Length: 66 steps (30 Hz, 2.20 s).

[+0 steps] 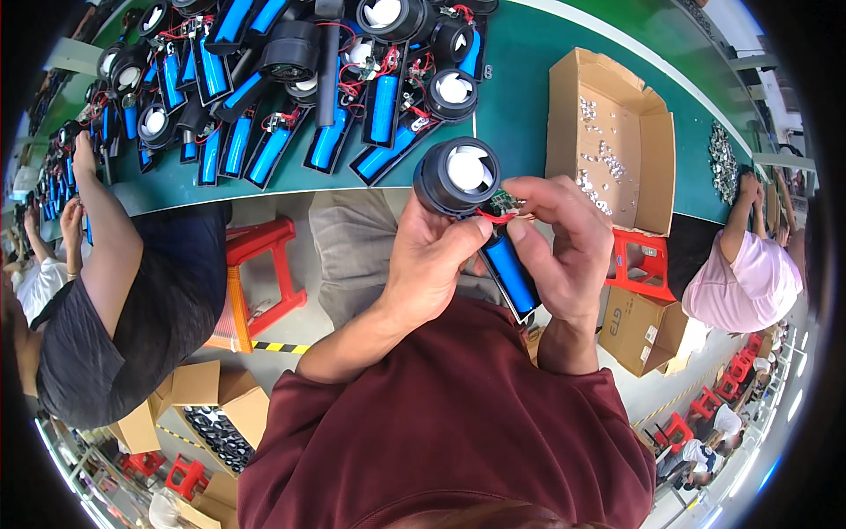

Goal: Assembling handheld electronic devices by connecting internal components and wires at a factory workbench.

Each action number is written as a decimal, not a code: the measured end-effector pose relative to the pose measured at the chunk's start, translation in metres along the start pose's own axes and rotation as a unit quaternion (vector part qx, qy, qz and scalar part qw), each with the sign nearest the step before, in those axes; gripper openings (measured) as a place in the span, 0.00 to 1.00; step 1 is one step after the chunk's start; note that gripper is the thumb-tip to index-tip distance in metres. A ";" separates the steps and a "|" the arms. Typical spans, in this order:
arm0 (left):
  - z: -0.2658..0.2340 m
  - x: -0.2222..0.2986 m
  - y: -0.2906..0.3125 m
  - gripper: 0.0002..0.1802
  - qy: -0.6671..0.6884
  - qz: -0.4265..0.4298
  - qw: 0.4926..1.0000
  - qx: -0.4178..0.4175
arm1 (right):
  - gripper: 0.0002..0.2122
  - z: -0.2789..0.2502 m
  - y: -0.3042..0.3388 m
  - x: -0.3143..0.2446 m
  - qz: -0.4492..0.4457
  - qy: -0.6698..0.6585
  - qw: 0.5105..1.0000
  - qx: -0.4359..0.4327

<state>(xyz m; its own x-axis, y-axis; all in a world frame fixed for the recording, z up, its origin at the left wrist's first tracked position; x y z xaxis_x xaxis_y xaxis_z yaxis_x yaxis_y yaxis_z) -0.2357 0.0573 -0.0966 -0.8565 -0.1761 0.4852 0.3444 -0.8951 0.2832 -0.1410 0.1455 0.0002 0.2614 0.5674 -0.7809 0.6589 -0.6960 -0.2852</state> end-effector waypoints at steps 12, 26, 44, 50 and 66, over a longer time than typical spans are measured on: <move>0.004 0.003 0.002 0.28 -0.011 0.009 1.000 -0.008 | 0.15 0.004 0.001 -0.003 -0.030 -0.016 0.999 0.025; 0.005 0.003 0.004 0.27 -0.059 0.009 0.998 0.003 | 0.15 0.004 0.005 -0.001 -0.008 0.006 1.000 0.026; 0.000 0.006 0.004 0.26 -0.039 0.019 0.999 0.008 | 0.18 0.005 0.004 -0.011 -0.038 -0.005 0.999 0.000; 0.003 0.006 0.004 0.26 -0.019 0.030 0.999 -0.005 | 0.17 0.005 0.004 -0.011 -0.072 -0.034 0.997 0.015; 0.008 0.006 0.005 0.25 0.038 0.032 0.998 -0.033 | 0.13 0.002 0.007 -0.023 -0.148 0.025 0.987 0.052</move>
<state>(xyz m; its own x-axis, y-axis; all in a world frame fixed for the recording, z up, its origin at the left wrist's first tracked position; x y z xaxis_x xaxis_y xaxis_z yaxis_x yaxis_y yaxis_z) -0.2359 0.0549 -0.0854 -0.8613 -0.2620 0.4354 0.3751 -0.9058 0.1970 -0.1441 0.1271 0.0150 0.1051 0.7722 -0.6267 0.6357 -0.5368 -0.5548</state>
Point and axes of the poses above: each hand's wrist, its own y-axis away from the middle knuckle, its own z-axis out of the palm, x = y × z, the point moved 9 cm from there along -y, towards the middle knuckle, and after that the axes turned 8 degrees about y, right-handed, at the moved point
